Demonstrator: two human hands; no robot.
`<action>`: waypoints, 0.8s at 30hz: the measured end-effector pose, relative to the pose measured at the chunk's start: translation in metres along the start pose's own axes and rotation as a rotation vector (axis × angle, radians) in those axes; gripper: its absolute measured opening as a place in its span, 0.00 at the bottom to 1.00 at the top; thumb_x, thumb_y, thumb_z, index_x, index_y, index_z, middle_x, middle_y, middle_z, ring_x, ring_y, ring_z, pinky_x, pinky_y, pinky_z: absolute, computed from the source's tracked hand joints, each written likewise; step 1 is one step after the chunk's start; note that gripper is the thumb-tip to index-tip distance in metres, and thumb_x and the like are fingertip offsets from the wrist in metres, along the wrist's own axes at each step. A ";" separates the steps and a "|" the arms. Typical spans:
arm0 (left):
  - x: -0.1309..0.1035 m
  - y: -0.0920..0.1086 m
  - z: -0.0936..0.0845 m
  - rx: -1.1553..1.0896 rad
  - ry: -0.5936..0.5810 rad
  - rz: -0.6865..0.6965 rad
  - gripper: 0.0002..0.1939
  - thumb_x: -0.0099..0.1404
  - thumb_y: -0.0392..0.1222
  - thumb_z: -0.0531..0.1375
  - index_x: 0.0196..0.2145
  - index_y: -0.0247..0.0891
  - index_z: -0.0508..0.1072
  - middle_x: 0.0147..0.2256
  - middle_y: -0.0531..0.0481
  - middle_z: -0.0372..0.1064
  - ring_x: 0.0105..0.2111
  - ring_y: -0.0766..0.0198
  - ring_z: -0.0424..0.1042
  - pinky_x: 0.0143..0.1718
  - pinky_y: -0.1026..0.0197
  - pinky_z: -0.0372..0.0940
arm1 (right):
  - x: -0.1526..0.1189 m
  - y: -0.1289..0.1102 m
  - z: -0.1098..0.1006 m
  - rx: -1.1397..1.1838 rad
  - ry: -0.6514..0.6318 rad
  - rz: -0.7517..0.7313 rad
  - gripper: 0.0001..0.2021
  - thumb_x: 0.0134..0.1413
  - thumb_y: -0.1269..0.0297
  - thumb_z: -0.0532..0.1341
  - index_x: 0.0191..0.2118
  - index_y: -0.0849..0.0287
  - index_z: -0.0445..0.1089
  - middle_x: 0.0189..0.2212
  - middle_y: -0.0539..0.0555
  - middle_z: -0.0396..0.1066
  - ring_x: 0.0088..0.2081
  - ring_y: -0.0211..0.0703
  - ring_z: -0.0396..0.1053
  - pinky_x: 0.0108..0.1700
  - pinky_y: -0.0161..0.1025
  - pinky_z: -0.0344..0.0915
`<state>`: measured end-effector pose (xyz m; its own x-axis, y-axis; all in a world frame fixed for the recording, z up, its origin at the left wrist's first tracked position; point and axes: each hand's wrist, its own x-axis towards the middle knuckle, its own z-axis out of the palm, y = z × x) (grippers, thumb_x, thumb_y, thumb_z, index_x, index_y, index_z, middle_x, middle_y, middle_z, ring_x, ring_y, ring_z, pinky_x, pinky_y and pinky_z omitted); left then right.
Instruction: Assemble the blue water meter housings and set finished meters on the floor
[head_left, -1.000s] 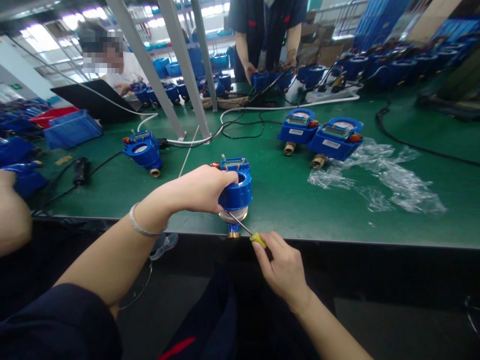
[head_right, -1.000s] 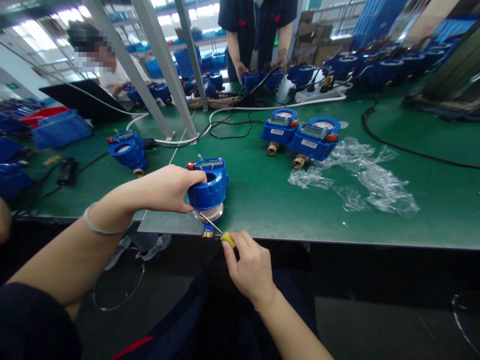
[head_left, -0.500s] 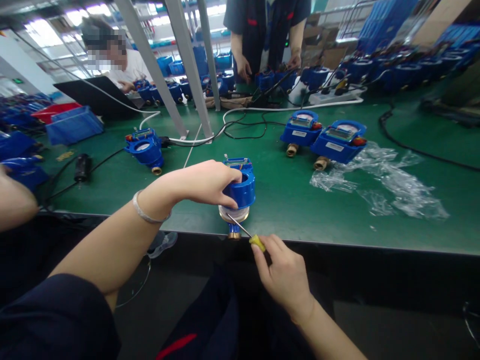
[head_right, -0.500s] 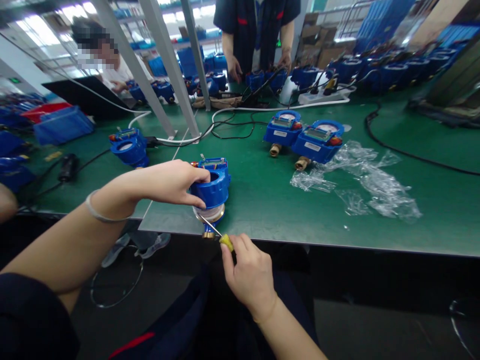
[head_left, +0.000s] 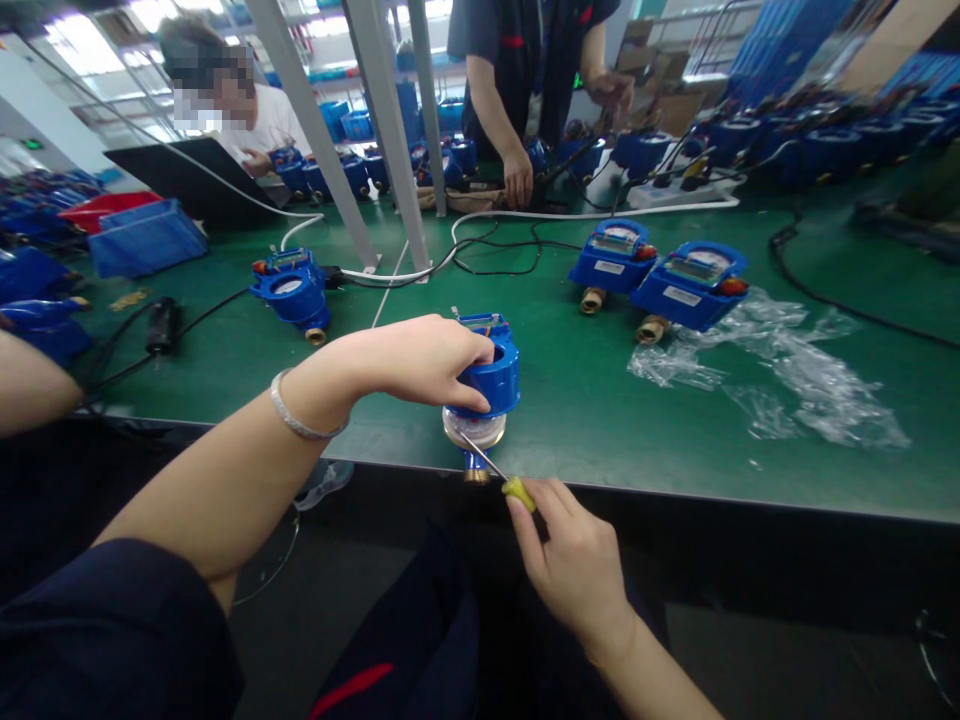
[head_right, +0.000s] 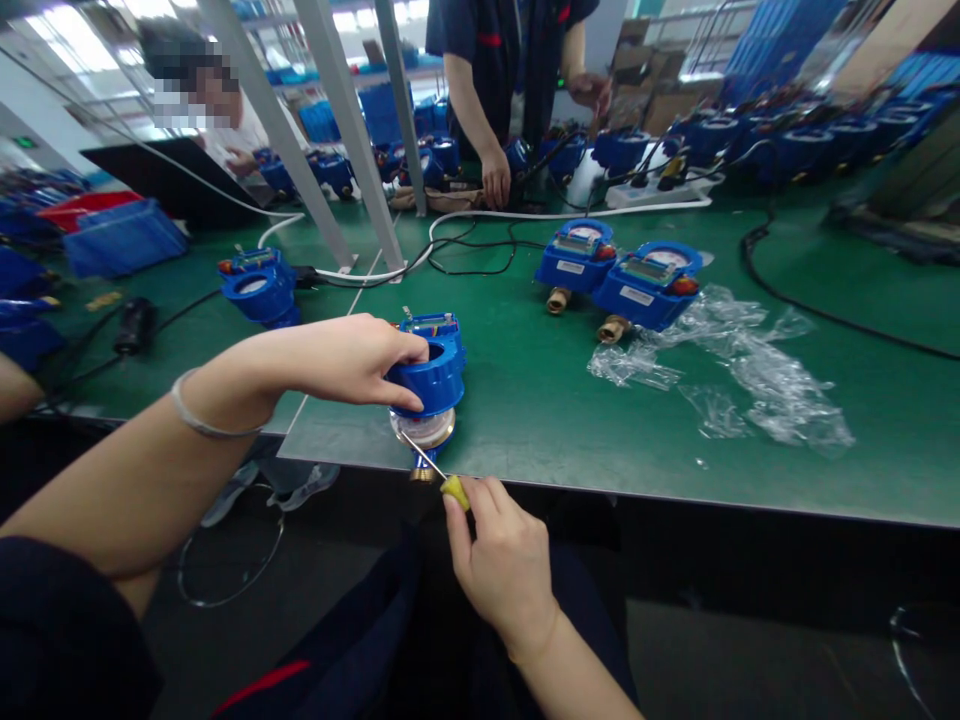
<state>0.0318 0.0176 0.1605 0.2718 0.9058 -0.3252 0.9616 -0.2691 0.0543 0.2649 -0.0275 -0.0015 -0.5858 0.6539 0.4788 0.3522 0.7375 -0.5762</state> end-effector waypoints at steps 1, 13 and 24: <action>0.000 0.000 0.000 -0.002 0.000 0.001 0.15 0.63 0.55 0.61 0.35 0.39 0.71 0.25 0.53 0.67 0.23 0.65 0.64 0.27 0.61 0.52 | 0.003 0.000 -0.004 0.032 0.024 0.005 0.08 0.66 0.67 0.55 0.44 0.63 0.71 0.32 0.55 0.73 0.32 0.42 0.74 0.34 0.36 0.67; 0.006 -0.005 -0.007 -0.060 -0.062 0.035 0.14 0.65 0.54 0.58 0.33 0.40 0.71 0.27 0.53 0.70 0.25 0.65 0.66 0.26 0.61 0.52 | 0.049 0.103 -0.029 -0.548 0.217 0.118 0.15 0.63 0.56 0.59 0.44 0.62 0.77 0.38 0.62 0.74 0.39 0.52 0.69 0.35 0.43 0.61; 0.000 -0.009 -0.005 -0.113 -0.041 0.014 0.17 0.67 0.55 0.56 0.30 0.39 0.68 0.26 0.53 0.66 0.25 0.65 0.63 0.26 0.61 0.51 | 0.072 0.009 0.029 0.067 0.288 -0.180 0.04 0.59 0.64 0.66 0.37 0.50 0.80 0.35 0.55 0.72 0.44 0.47 0.67 0.47 0.45 0.67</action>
<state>0.0229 0.0216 0.1651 0.2856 0.8873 -0.3623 0.9566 -0.2407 0.1645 0.2046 0.0211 0.0082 -0.4011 0.5421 0.7384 0.2076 0.8389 -0.5031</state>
